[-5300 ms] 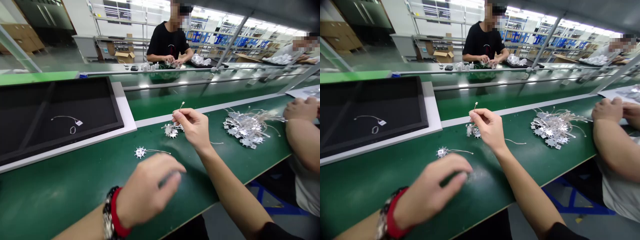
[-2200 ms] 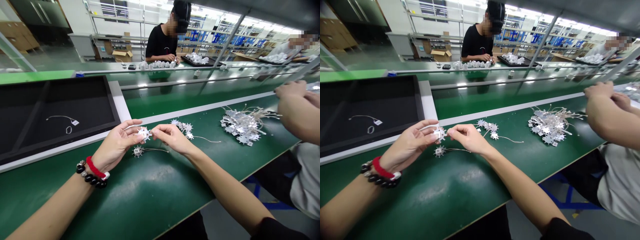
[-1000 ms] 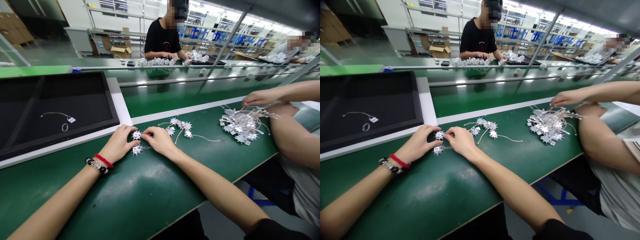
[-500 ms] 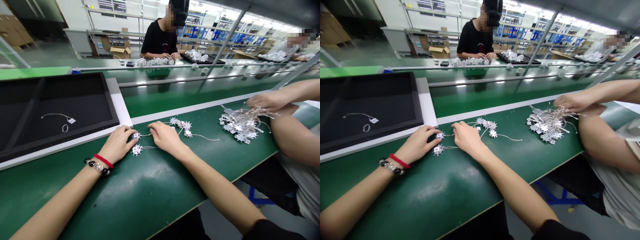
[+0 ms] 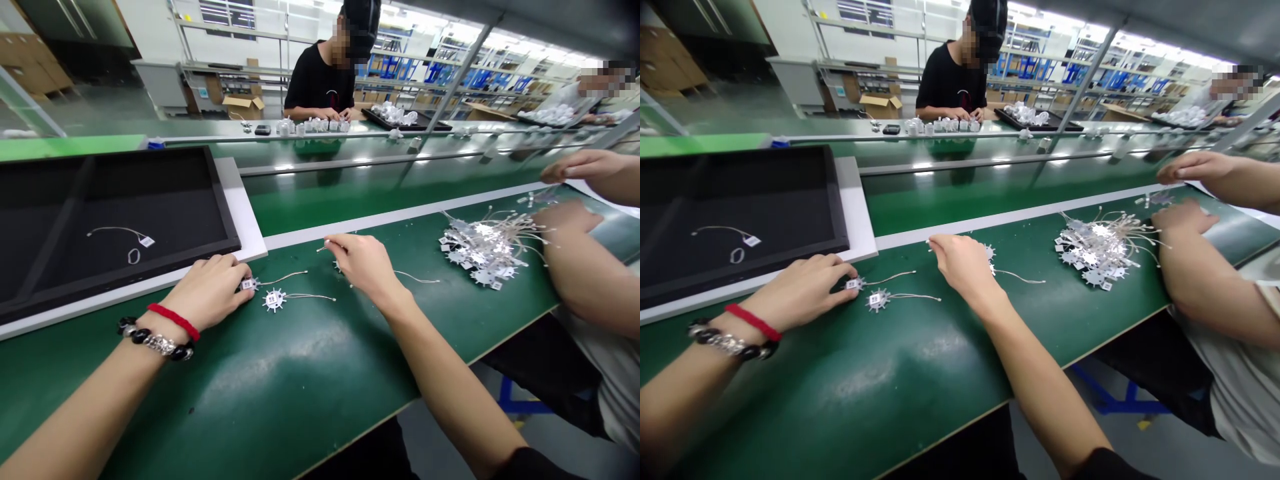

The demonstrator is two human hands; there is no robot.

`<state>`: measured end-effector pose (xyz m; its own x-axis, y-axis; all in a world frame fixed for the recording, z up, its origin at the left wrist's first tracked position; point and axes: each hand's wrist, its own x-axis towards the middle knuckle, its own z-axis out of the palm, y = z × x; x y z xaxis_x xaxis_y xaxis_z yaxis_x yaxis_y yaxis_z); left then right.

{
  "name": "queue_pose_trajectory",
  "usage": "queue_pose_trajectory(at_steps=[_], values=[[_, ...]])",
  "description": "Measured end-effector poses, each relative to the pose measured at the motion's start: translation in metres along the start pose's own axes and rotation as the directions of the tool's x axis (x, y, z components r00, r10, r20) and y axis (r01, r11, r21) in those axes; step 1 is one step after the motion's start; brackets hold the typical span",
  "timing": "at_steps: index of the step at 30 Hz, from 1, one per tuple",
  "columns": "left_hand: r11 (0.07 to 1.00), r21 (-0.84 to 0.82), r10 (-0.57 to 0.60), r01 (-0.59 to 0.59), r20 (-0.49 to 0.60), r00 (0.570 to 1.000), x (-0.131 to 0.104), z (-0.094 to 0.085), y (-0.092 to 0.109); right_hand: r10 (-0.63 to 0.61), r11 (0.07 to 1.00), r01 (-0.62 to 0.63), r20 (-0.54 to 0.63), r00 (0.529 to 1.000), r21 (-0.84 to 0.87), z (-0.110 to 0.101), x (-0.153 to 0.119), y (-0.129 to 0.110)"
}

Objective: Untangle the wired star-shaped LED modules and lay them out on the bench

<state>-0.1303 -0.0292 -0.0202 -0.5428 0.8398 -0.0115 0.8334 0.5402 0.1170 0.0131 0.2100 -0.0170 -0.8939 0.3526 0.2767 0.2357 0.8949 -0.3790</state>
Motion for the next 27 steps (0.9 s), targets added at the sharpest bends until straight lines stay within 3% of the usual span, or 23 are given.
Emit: queue_pose_trajectory(at_steps=[2, 4, 7, 9, 12, 15, 18, 22, 27], values=[[1.000, 0.001, 0.018, -0.018, 0.023, 1.000, -0.004, -0.005, 0.005, -0.017, 0.998, 0.023, -0.110, 0.994, 0.050, -0.002, 0.000, 0.001], [0.999, -0.006, 0.036, -0.036, 0.042, 0.998, -0.006, -0.012, 0.011, -0.024, 0.974, 0.078, -0.242, 0.970, 0.214, -0.002, 0.000, 0.001], [0.999, -0.025, 0.046, -0.045, 0.048, 0.998, -0.007, -0.020, 0.019, 0.063, 0.812, 0.152, -0.342, 0.937, 0.564, -0.001, 0.000, -0.003], [0.998, -0.054, 0.040, -0.038, 0.037, 0.999, -0.006, -0.023, 0.025, 0.101, 0.669, 0.159, -0.300, 0.949, 0.727, -0.001, -0.001, -0.009], [0.962, -0.267, 0.050, -0.062, -0.053, 0.997, -0.004, -0.021, 0.036, 0.072, 0.465, 0.172, -0.231, 0.970, 0.868, 0.000, -0.004, -0.021], [0.824, -0.528, 0.130, -0.207, -0.179, 0.975, -0.004, -0.015, 0.050, 0.004, 0.271, 0.169, -0.177, 0.984, 0.948, 0.002, -0.010, -0.032], [0.674, -0.682, 0.219, -0.282, -0.180, 0.959, -0.005, -0.011, 0.060, -0.066, 0.099, 0.128, -0.122, 0.990, 0.987, 0.006, -0.015, -0.037], [0.545, -0.827, 0.162, -0.137, -0.056, 0.985, -0.003, -0.014, 0.060, -0.064, 0.031, 0.071, -0.069, 0.996, 0.997, 0.008, -0.014, -0.038], [0.240, -0.958, 0.148, 0.154, 0.193, 0.970, -0.001, -0.018, 0.054, 0.077, 0.087, 0.071, -0.078, 0.994, 0.994, 0.008, -0.008, -0.034]])
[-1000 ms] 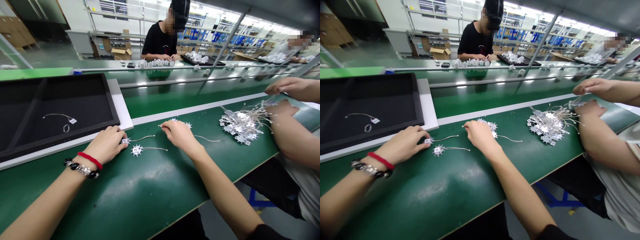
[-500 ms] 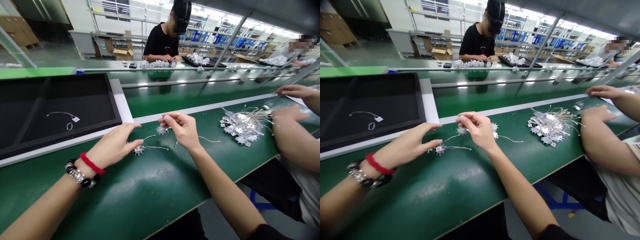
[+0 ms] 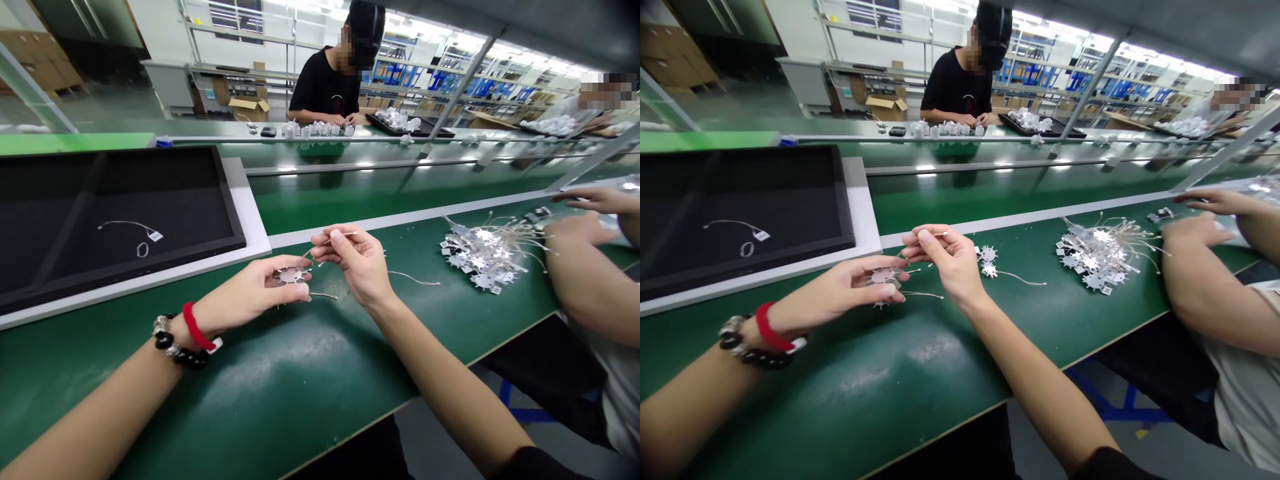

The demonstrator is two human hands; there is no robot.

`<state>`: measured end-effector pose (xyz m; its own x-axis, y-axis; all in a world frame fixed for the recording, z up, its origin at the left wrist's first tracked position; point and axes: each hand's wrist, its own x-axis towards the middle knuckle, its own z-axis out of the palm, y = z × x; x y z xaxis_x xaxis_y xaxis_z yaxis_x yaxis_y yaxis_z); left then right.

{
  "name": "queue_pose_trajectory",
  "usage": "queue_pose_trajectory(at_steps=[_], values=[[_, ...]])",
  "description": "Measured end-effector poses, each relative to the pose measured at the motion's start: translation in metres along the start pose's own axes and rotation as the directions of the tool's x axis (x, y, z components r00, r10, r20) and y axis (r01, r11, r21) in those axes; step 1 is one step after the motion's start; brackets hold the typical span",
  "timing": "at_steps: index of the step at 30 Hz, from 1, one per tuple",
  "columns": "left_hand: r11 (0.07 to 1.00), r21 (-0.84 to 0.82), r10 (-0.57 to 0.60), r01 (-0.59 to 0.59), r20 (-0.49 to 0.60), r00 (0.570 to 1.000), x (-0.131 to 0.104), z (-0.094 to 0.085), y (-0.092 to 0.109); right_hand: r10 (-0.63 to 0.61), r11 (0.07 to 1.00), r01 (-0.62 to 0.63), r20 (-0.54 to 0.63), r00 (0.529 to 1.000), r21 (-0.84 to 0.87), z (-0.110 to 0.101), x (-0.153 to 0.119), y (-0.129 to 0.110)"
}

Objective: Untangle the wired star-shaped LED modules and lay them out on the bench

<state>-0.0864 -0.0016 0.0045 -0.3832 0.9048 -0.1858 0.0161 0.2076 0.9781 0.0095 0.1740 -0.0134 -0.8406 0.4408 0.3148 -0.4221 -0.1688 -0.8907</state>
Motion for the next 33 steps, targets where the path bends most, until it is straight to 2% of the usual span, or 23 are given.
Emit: queue_pose_trajectory(at_steps=[5, 8, 12, 14, 16, 17, 19, 22, 23, 25, 29, 33], values=[[0.940, -0.306, -0.129, 0.148, 0.081, 0.988, -0.002, 0.004, 0.001, 0.041, 0.992, -0.052, -0.099, 0.994, -0.112, -0.003, 0.003, 0.002], [0.911, -0.367, -0.165, 0.188, 0.094, 0.982, -0.002, 0.007, 0.003, 0.085, 0.980, -0.104, -0.116, 0.990, -0.172, -0.005, 0.003, 0.004], [0.883, -0.422, -0.213, 0.206, 0.030, 0.977, -0.001, 0.007, 0.008, 0.088, 0.937, -0.127, -0.134, 0.987, -0.324, -0.007, 0.004, 0.006], [0.886, -0.425, -0.205, 0.183, -0.006, 0.979, -0.002, 0.005, 0.011, -0.031, 0.867, -0.040, -0.135, 0.990, -0.496, -0.008, 0.003, 0.005], [0.894, -0.423, -0.182, 0.148, -0.040, 0.983, -0.003, 0.004, 0.012, -0.237, 0.707, 0.119, -0.075, 0.969, -0.698, -0.008, 0.000, 0.004], [0.894, -0.427, -0.173, 0.133, -0.056, 0.983, -0.003, 0.003, 0.013, -0.328, 0.604, 0.207, -0.004, 0.945, -0.769, -0.008, -0.002, 0.003], [0.890, -0.442, -0.166, 0.110, -0.089, 0.982, -0.004, 0.003, 0.014, -0.425, 0.435, 0.379, 0.185, 0.886, -0.817, -0.006, -0.006, 0.002], [0.892, -0.446, -0.150, 0.078, -0.129, 0.980, -0.004, 0.005, 0.016, -0.461, 0.320, 0.587, 0.419, 0.782, -0.744, -0.003, -0.010, 0.002], [0.897, -0.437, -0.143, 0.071, -0.135, 0.980, -0.004, 0.006, 0.016, -0.464, 0.307, 0.616, 0.451, 0.762, -0.726, -0.002, -0.011, 0.002], [0.908, -0.414, -0.129, 0.058, -0.146, 0.981, -0.004, 0.007, 0.016, -0.456, 0.314, 0.629, 0.468, 0.757, -0.711, -0.003, -0.010, 0.002], [0.922, -0.388, -0.074, 0.001, -0.175, 0.982, -0.005, 0.007, 0.014, -0.415, 0.408, 0.585, 0.429, 0.802, -0.700, -0.006, -0.008, 0.000], [0.954, -0.294, 0.033, -0.064, -0.112, 0.993, -0.005, 0.005, 0.014, -0.378, 0.438, 0.578, 0.442, 0.813, -0.688, -0.006, -0.007, 0.002]])
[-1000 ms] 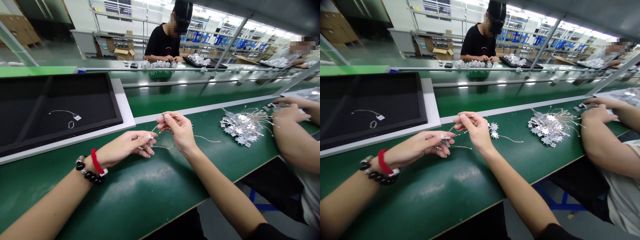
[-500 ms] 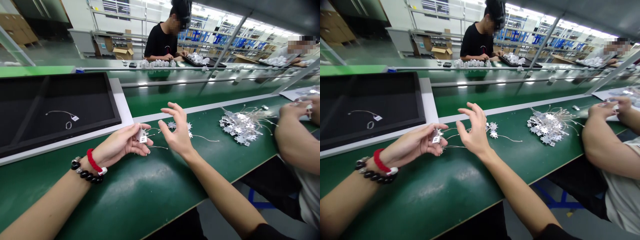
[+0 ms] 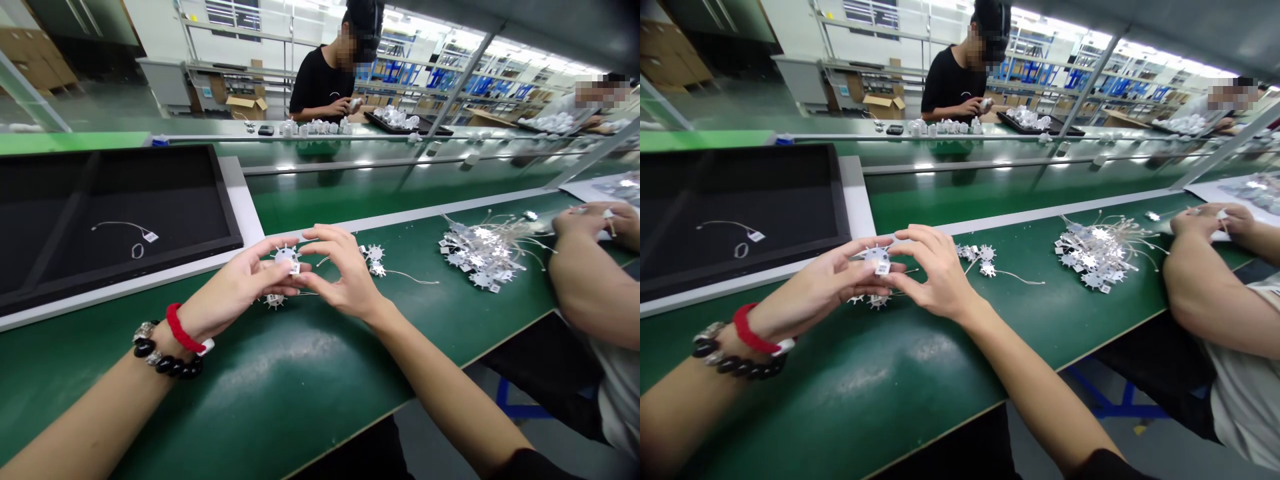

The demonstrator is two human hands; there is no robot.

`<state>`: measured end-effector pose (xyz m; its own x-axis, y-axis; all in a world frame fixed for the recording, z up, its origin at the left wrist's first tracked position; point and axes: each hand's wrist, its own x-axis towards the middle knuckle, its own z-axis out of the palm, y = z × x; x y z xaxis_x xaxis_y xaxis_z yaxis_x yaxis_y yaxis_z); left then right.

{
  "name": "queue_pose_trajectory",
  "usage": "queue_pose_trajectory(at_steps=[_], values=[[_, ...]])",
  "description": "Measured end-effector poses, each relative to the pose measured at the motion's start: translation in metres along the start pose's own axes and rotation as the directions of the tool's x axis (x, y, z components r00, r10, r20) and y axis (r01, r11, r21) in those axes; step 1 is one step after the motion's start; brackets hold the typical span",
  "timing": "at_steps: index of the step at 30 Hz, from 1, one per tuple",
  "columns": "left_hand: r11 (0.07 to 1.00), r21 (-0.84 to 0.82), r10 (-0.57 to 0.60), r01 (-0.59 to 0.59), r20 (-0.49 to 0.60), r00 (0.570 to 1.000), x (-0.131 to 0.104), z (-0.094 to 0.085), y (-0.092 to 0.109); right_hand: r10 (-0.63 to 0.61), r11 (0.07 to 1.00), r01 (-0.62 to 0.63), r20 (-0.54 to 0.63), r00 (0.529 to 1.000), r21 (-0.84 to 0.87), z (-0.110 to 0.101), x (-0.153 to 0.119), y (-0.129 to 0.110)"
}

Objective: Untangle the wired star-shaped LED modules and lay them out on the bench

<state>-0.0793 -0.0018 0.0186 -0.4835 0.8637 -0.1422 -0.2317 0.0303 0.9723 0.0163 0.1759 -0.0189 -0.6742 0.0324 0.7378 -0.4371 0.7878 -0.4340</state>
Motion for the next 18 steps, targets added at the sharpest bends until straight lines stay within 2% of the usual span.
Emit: queue_pose_trajectory(at_steps=[2, 5, 9, 14, 18], values=[[0.998, 0.060, 0.010, -0.013, 0.049, 0.999, 0.0003, -0.0001, 0.0003, 0.032, 0.999, -0.032, 0.000, 0.999, 0.042, 0.0031, -0.0011, -0.0003], [0.995, 0.100, -0.012, 0.003, 0.088, 0.996, 0.0008, -0.0002, -0.0004, 0.150, 0.977, -0.151, 0.016, 0.989, 0.153, 0.0065, -0.0026, -0.0017], [0.993, 0.115, -0.036, 0.025, 0.092, 0.995, -0.0004, -0.0032, -0.0005, 0.259, 0.891, -0.282, 0.112, 0.959, 0.356, 0.0045, -0.0016, -0.0054], [0.999, 0.027, -0.047, 0.043, 0.149, 0.988, -0.0037, -0.0083, 0.0050, 0.368, 0.651, -0.438, 0.246, 0.897, 0.620, 0.0008, 0.0031, -0.0091], [0.998, -0.027, -0.046, 0.051, 0.175, 0.984, -0.0046, -0.0093, 0.0088, 0.410, 0.484, -0.549, 0.378, 0.830, 0.681, -0.0008, 0.0059, -0.0070]])
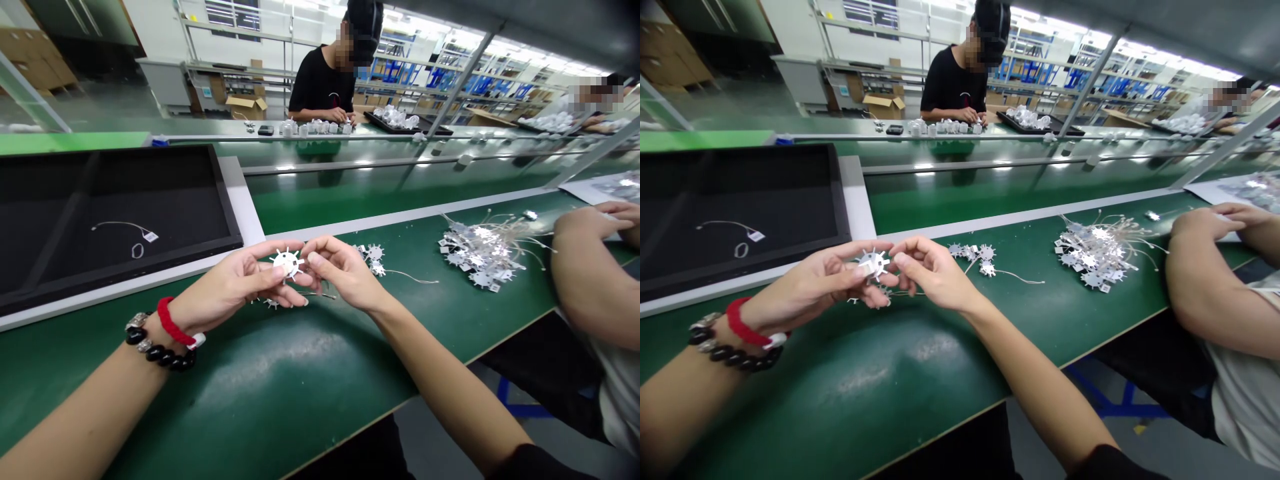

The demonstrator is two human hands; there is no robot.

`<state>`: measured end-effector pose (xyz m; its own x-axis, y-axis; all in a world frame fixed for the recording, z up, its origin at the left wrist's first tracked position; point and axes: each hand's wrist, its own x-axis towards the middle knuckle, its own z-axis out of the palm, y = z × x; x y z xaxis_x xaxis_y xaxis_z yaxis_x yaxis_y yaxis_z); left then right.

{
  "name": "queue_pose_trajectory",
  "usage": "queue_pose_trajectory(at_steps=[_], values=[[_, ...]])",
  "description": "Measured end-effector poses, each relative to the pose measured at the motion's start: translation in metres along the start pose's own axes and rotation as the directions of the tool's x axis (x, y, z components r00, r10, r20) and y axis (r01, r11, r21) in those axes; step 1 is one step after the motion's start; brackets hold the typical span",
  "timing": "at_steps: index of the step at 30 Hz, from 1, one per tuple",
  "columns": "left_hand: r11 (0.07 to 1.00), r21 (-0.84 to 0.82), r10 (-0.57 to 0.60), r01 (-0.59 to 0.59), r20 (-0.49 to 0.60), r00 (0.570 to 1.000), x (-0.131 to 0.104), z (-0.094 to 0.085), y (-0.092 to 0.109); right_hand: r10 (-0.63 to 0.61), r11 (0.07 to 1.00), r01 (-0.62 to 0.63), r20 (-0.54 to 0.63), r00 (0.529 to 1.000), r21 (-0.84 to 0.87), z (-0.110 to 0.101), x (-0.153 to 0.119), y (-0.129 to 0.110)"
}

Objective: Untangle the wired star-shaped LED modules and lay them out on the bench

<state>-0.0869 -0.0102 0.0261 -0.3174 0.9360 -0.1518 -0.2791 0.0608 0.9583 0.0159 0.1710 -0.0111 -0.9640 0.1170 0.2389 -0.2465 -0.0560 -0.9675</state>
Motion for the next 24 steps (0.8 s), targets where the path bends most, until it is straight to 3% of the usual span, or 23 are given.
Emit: queue_pose_trajectory(at_steps=[8, 17, 24], values=[[0.999, 0.018, -0.031, 0.030, 0.054, 0.998, 0.0013, -0.0010, 0.0002, 0.056, 0.998, -0.054, 0.079, 0.995, -0.030, -0.0031, 0.0006, -0.0040], [0.992, 0.116, -0.047, 0.045, 0.009, 0.999, 0.0011, -0.0021, -0.0006, 0.118, 0.992, -0.110, 0.150, 0.982, -0.061, -0.0080, -0.0015, -0.0038], [0.971, 0.238, -0.021, 0.018, 0.009, 1.000, 0.0015, -0.0022, -0.0006, 0.136, 0.990, -0.129, 0.121, 0.983, -0.065, -0.0049, -0.0024, -0.0052]])
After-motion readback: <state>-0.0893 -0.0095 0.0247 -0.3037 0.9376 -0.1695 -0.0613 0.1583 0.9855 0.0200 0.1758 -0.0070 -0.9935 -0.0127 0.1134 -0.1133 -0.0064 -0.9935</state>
